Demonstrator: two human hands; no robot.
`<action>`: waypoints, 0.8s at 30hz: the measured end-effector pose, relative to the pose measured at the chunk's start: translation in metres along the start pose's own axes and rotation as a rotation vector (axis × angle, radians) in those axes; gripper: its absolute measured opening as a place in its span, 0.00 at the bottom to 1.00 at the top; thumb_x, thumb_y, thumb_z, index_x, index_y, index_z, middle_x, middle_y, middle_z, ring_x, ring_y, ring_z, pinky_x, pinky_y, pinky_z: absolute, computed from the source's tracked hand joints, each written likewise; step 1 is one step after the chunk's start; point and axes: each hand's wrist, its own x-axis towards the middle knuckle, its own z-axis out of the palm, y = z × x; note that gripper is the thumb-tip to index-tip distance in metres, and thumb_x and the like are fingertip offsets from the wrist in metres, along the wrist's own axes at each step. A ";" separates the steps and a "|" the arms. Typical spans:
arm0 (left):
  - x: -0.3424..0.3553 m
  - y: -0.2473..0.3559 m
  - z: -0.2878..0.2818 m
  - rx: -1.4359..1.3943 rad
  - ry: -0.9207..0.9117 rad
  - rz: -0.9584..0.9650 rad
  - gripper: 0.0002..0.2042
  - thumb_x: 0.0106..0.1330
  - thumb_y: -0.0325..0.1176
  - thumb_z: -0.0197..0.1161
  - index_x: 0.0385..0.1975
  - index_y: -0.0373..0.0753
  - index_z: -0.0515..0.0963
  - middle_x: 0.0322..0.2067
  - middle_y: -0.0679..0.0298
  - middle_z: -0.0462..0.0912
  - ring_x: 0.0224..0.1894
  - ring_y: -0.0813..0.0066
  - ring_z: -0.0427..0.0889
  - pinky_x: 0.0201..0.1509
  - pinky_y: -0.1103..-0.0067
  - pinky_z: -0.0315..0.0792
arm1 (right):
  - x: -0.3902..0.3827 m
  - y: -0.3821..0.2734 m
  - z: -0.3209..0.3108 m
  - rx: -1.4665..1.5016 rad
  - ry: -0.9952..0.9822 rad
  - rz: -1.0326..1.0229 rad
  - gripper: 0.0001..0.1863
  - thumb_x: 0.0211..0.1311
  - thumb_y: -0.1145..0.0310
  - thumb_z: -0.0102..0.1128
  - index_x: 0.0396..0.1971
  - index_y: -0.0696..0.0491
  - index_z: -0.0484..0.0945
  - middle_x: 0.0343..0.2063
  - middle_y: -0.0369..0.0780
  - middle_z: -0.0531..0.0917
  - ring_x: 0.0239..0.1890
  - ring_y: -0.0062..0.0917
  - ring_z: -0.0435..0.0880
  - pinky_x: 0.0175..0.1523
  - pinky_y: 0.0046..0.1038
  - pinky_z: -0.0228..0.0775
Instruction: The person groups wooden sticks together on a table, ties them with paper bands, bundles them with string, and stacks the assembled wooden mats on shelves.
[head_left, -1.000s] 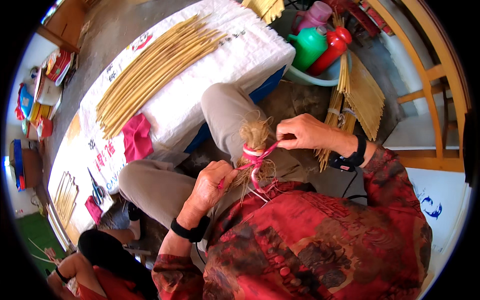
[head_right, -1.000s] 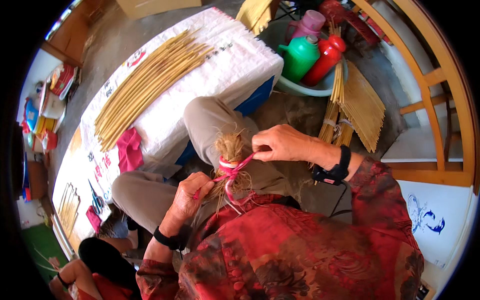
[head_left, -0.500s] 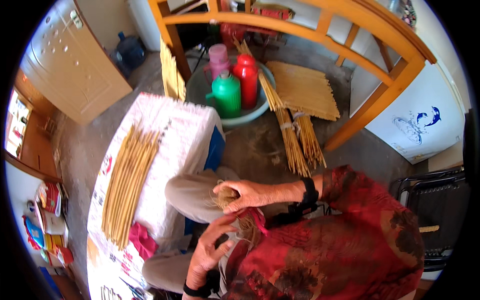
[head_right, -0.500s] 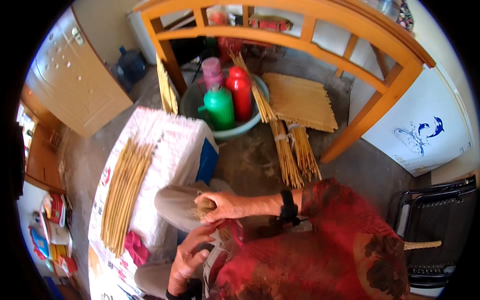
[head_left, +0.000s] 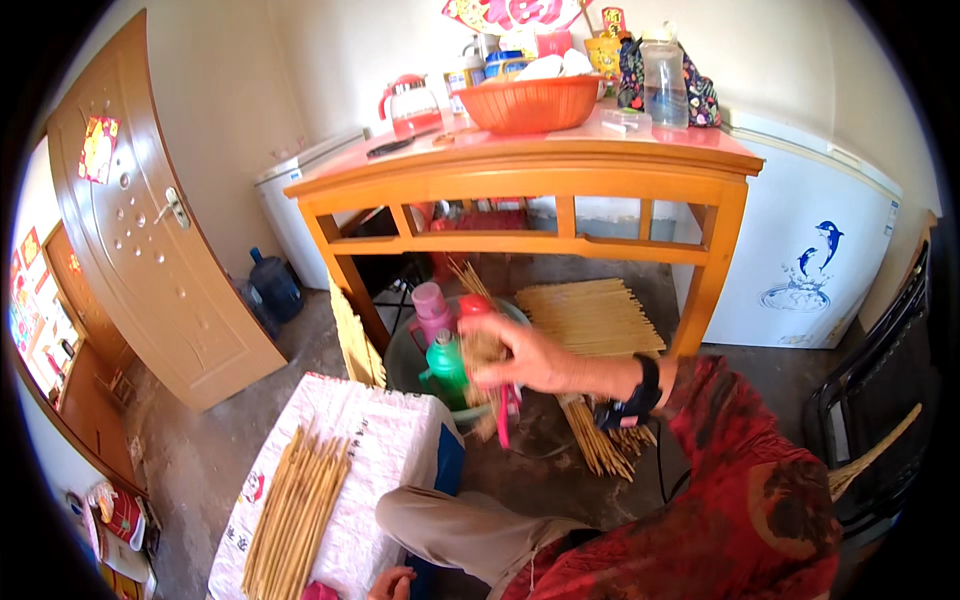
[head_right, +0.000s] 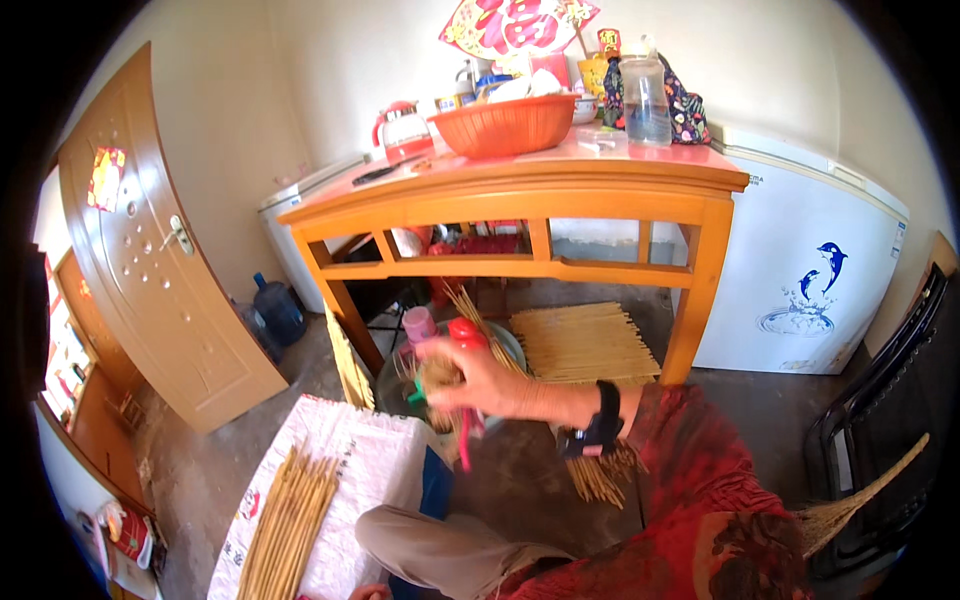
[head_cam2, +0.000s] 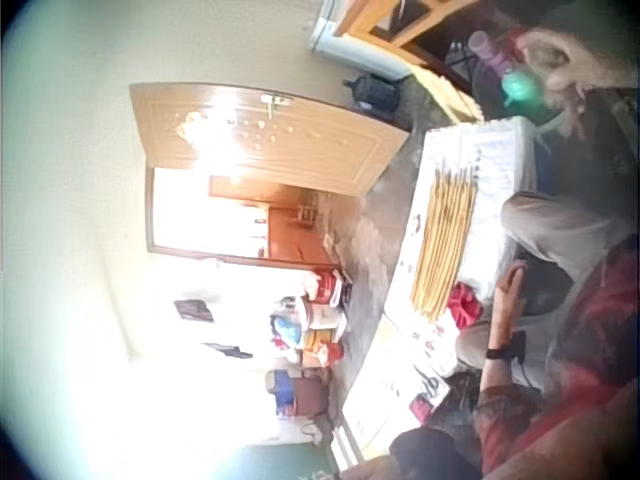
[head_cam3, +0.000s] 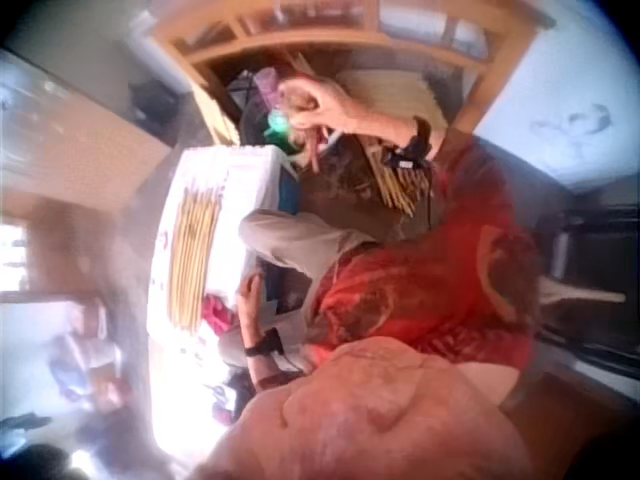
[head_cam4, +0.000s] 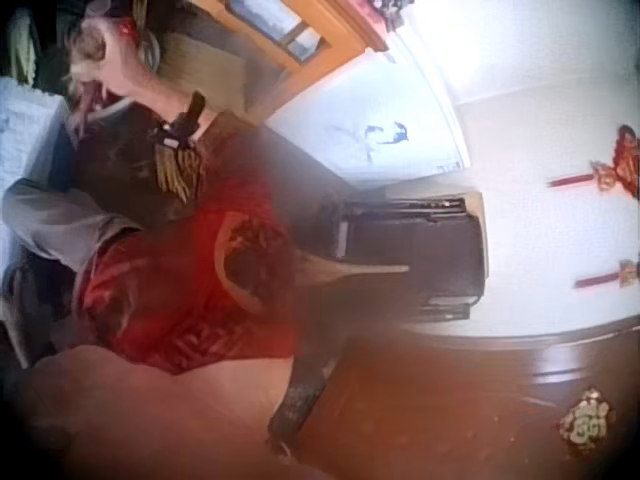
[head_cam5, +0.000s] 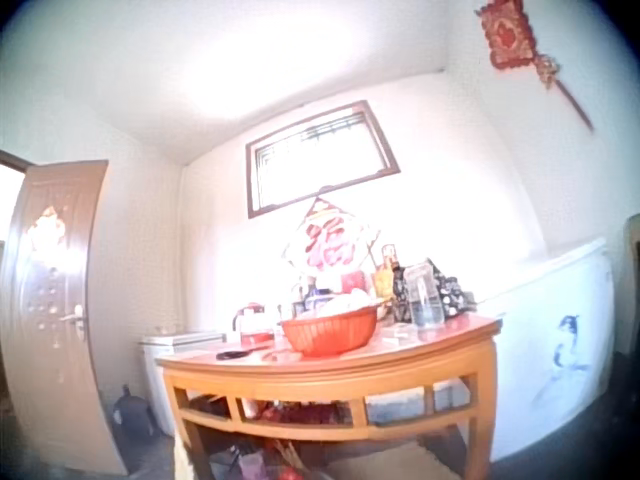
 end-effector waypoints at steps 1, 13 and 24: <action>-0.002 -0.011 -0.008 0.163 0.011 0.052 0.11 0.63 0.31 0.52 0.38 0.32 0.75 0.36 0.57 0.79 0.40 0.73 0.75 0.46 0.78 0.68 | 0.017 -0.016 -0.016 -0.083 0.058 -0.080 0.32 0.49 0.66 0.63 0.54 0.57 0.60 0.44 0.39 0.73 0.44 0.22 0.73 0.52 0.25 0.63; -0.045 -0.024 -0.047 0.210 0.305 -0.008 0.10 0.62 0.31 0.52 0.35 0.32 0.76 0.29 0.57 0.80 0.32 0.71 0.77 0.36 0.78 0.70 | 0.211 -0.117 -0.248 -0.877 0.729 -0.775 0.22 0.41 0.68 0.64 0.40 0.53 0.71 0.40 0.44 0.73 0.44 0.36 0.72 0.49 0.31 0.65; -0.065 -0.029 -0.060 0.410 0.344 -0.195 0.08 0.52 0.31 0.59 0.19 0.33 0.74 0.16 0.54 0.74 0.23 0.68 0.75 0.29 0.73 0.68 | 0.218 -0.085 -0.239 -0.932 0.857 -0.262 0.20 0.59 0.54 0.39 0.30 0.54 0.76 0.24 0.51 0.78 0.31 0.46 0.78 0.35 0.42 0.68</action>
